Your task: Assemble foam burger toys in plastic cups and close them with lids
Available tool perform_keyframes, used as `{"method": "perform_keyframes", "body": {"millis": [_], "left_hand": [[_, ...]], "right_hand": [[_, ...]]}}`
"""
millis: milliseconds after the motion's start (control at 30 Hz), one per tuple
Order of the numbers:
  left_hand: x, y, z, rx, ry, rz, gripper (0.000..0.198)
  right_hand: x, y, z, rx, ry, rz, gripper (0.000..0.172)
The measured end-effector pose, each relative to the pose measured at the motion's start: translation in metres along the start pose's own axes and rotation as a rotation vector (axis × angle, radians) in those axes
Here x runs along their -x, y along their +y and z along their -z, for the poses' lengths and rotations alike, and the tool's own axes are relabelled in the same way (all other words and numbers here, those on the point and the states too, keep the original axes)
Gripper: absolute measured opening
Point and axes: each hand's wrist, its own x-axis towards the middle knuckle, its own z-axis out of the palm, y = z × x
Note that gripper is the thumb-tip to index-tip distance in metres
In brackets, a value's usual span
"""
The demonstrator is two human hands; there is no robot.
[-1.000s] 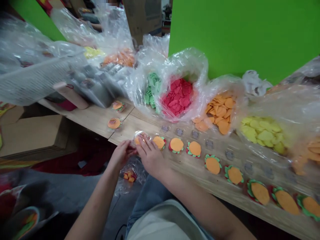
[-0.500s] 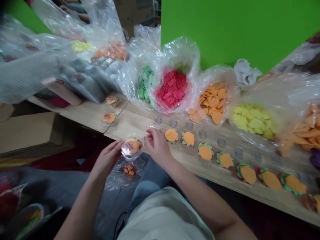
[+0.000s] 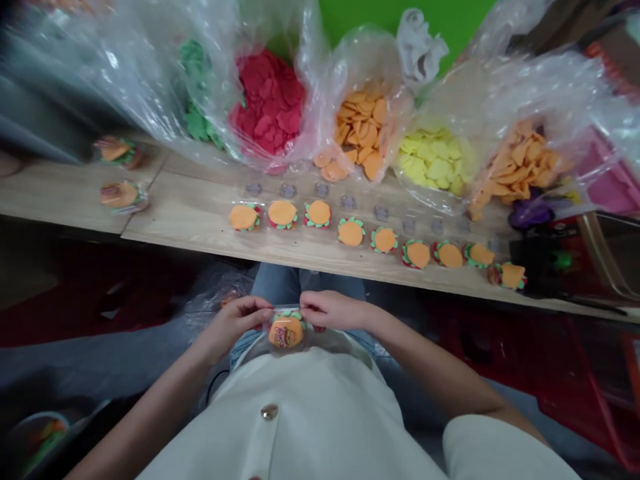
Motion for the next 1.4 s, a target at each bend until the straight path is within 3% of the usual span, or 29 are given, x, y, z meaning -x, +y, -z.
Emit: {"method": "perform_keyframes", "body": {"millis": [167,400,533,800,1000,1167,1400], "left_hand": [[0.003,0.01,-0.008,-0.132,-0.032,-0.047,0.018],[0.004,0.013,-0.013,-0.337,-0.08,-0.118,0.02],[0.003,0.02,-0.007,-0.445,-0.165,-0.224,0.021],[0.0,0.019,-0.001,-0.467,-0.176,-0.261,0.022],[0.006,0.02,0.001,-0.512,-0.142,-0.334,0.032],[0.006,0.023,0.002,-0.494,-0.197,-0.301,0.034],[0.004,0.015,-0.012,-0.237,-0.073,-0.093,0.02]], "right_hand": [[0.01,0.003,-0.016,0.175,0.213,0.044,0.009],[0.009,0.024,-0.036,-0.144,0.252,0.037,0.009],[0.011,0.022,-0.03,-0.096,0.25,0.078,0.007],[0.019,0.0,-0.014,0.176,0.291,0.056,0.004],[0.016,-0.002,-0.014,0.093,0.355,0.071,0.007],[0.018,-0.005,-0.007,0.18,0.289,0.066,0.007],[0.02,0.004,-0.015,0.223,0.28,0.045,0.012]]}}
